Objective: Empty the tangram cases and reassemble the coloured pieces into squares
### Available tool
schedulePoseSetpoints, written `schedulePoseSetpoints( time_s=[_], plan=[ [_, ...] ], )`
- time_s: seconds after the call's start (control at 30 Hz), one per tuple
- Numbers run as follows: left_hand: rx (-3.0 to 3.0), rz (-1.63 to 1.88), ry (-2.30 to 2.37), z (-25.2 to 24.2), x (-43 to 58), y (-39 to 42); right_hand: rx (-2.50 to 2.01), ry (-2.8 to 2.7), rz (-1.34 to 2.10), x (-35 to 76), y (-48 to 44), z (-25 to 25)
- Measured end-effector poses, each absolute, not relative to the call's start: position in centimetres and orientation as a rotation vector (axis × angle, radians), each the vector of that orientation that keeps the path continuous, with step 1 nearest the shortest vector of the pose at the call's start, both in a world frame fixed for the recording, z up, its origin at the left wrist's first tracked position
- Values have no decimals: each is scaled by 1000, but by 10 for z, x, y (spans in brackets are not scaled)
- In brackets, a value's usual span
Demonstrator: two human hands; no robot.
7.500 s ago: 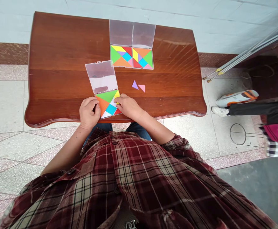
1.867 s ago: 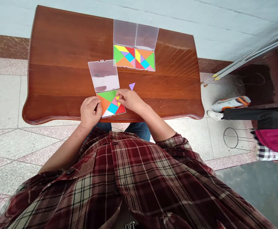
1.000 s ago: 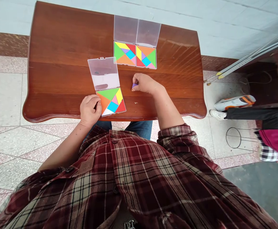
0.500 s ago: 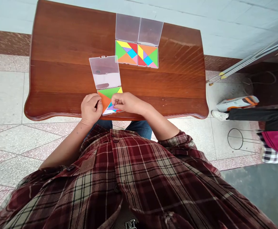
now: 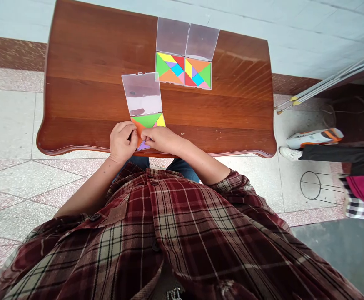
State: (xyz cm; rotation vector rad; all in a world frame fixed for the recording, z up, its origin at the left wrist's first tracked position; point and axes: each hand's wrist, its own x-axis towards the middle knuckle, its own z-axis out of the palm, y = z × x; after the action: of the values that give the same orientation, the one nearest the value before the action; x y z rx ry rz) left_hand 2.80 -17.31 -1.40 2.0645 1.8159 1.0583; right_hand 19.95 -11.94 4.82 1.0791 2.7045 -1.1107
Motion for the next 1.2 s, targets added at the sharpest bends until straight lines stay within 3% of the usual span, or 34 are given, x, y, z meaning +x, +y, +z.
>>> schedulePoseSetpoints(
  time_s=[0.2,0.4,0.53,0.77,0.97,1.2],
  plan=[
    [2065,1104,1796,-15,27,-173,1183,2769,-1094,211,-116,49],
    [2043,1106,1798,-16,27,-172,1269,2804,-1351,231,-112,40],
    [2035,1043,1809,-15,26,-171,1568,2870,-1467,259,-111,25],
    [2089,762,1634,-1,11,-174,2221,2865,-1317,312,-128,-11],
    [2115,564,1610,10,8,-179,2297,2982,-1061,313,-136,-27],
    [2086,613,1627,8,8,-179,2231,3064,-940,310,-134,-31]
  ],
)
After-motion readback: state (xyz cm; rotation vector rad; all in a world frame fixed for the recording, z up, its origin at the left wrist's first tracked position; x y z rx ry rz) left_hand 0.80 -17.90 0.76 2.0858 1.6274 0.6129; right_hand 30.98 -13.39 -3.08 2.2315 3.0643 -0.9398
